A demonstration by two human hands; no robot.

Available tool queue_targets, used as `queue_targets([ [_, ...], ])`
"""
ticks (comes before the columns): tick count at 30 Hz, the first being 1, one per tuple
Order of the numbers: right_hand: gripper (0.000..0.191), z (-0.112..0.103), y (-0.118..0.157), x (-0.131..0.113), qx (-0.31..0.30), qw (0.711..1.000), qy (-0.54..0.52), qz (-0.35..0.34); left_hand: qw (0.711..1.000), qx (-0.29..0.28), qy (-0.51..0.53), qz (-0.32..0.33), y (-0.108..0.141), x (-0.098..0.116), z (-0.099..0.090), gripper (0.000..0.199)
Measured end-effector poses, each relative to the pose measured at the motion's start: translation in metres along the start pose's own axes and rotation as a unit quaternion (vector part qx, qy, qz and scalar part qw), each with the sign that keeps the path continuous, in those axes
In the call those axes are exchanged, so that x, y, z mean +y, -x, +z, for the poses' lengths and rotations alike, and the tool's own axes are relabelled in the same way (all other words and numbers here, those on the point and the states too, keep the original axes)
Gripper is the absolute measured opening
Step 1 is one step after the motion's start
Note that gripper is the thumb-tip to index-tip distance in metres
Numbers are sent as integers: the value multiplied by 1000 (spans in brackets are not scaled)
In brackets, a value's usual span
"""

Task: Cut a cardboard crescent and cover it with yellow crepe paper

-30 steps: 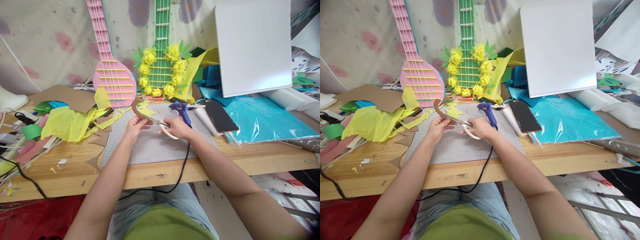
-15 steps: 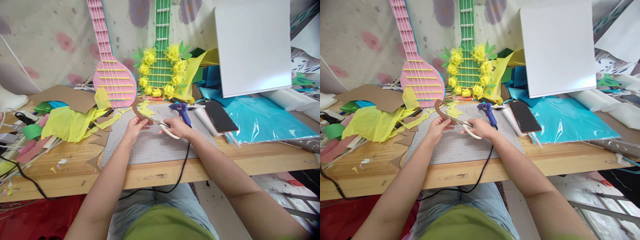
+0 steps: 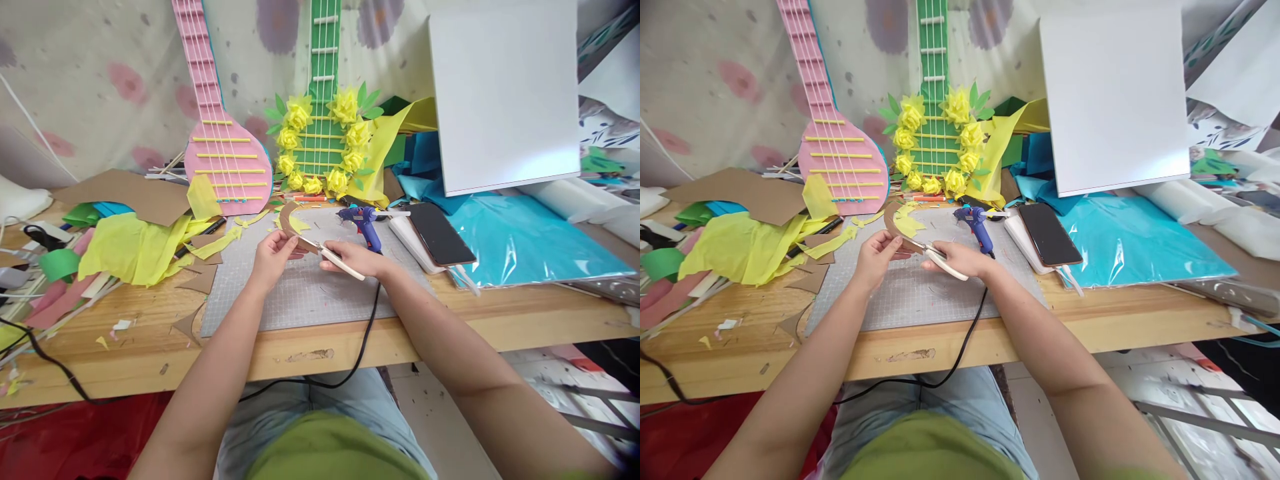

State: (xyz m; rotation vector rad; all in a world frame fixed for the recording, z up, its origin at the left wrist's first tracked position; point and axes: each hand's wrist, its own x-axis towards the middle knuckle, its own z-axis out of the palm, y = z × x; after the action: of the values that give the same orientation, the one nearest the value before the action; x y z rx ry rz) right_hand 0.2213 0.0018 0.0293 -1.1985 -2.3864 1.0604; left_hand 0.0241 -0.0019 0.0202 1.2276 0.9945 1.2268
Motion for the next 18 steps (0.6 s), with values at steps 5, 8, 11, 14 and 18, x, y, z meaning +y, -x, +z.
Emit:
queue_targets([
  [5, 45, -6, 5, 0, -41, 996, -61, -51, 999, 42, 25, -3, 7, -1, 16, 32],
  [8, 45, -7, 7, 2, -105, 980, -160, -59, 998, 57, 37, -12, 8, 0, 21, 31],
  [11, 44, -6, 7, 3, -137, 960, -240, -34, 997, 63, 38, -27, 8, 0, 22, 29],
  [14, 44, -4, 5, 2, -135, 951, -279, -10, 996, 71, 43, -37, 7, -1, 21, 28],
  [18, 46, -3, 3, 2, -127, 944, -305, 17, 995, 75, 51, -43, 5, -2, 19, 27],
])
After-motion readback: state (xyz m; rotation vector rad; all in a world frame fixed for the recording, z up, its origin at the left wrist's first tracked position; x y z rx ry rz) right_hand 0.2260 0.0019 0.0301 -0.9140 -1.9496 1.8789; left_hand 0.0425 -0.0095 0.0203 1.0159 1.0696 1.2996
